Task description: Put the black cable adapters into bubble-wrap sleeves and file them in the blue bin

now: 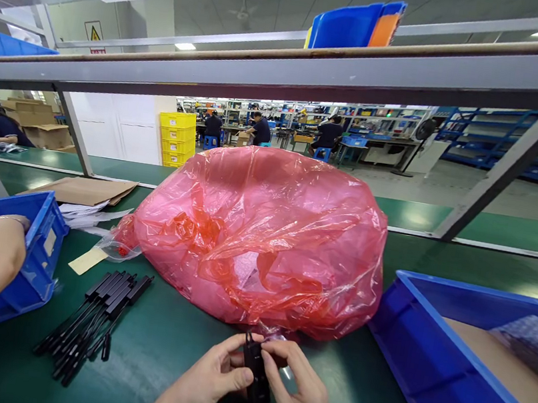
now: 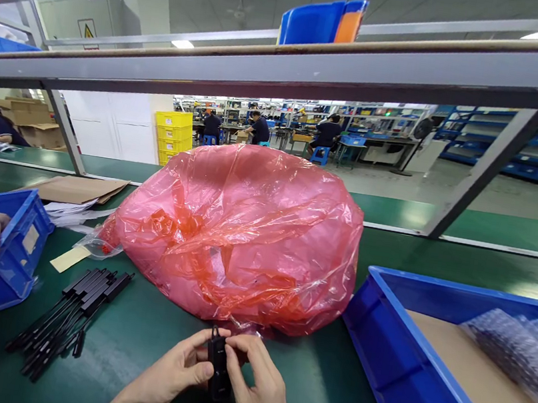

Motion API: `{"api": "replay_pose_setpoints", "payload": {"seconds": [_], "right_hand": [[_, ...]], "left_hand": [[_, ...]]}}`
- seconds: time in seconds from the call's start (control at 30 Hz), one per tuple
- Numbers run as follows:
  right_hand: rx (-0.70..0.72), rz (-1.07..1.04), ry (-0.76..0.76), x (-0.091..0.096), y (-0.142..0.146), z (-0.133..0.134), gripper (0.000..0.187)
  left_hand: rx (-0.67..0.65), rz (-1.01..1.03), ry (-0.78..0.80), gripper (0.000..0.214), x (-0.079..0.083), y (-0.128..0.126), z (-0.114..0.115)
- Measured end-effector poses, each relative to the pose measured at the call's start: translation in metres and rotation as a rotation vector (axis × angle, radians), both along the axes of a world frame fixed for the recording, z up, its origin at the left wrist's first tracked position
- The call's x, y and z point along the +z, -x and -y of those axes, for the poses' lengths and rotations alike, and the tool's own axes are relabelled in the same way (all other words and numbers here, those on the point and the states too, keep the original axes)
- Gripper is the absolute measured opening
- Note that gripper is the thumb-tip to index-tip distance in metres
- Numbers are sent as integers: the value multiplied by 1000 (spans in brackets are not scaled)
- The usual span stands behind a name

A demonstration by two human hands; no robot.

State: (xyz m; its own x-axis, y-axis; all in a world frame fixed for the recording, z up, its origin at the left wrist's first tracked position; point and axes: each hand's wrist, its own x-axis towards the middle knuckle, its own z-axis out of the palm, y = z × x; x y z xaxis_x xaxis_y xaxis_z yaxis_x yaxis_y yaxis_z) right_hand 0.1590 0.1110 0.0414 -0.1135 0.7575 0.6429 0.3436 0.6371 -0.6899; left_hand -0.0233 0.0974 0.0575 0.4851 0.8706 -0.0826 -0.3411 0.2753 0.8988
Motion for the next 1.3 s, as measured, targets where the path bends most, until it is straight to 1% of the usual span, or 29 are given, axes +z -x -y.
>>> {"api": "replay_pose_setpoints", "payload": {"seconds": [0.23,0.37,0.47,0.53,0.63,0.67,0.73,0.83,0.9,1.0,1.1,1.2,1.3], "right_hand": [[-2,16,-31,0,2,2,9],[-25,55,-74,-3,2,2,7],[-47,33,-57,-6,2,2,5],[-56,2,-16,-7,2,3,3],[-26,-24,42,-6,1,4,5],[-19,-40,77,-5,0,4,9],[-22,-104,183,-3,-3,1,17],[-54,-184,383,-2,-12,-10,26],[-96,-136,468,-5,-20,-20,33],[-160,-7,497,-16,-32,-32,38],[-217,115,473,-31,-39,-39,31],[-287,255,419,-46,-42,-41,24],[-297,357,354,-57,-41,-44,20]], "left_hand": [[11,-50,-51,66,0,0,1],[57,-80,-47,67,2,1,1],[51,-63,-49,67,2,1,1],[30,-39,-51,66,2,0,1],[23,-31,-45,65,2,-1,1],[28,-31,-38,64,3,-1,1],[50,-16,-19,63,5,-1,0],[97,-1,-3,59,6,0,-1],[120,-1,0,59,5,1,-3],[121,2,5,60,2,1,-3],[124,-8,12,61,1,1,-3],[132,-13,12,62,3,0,-2],[129,-13,14,64,5,0,-2]]}}
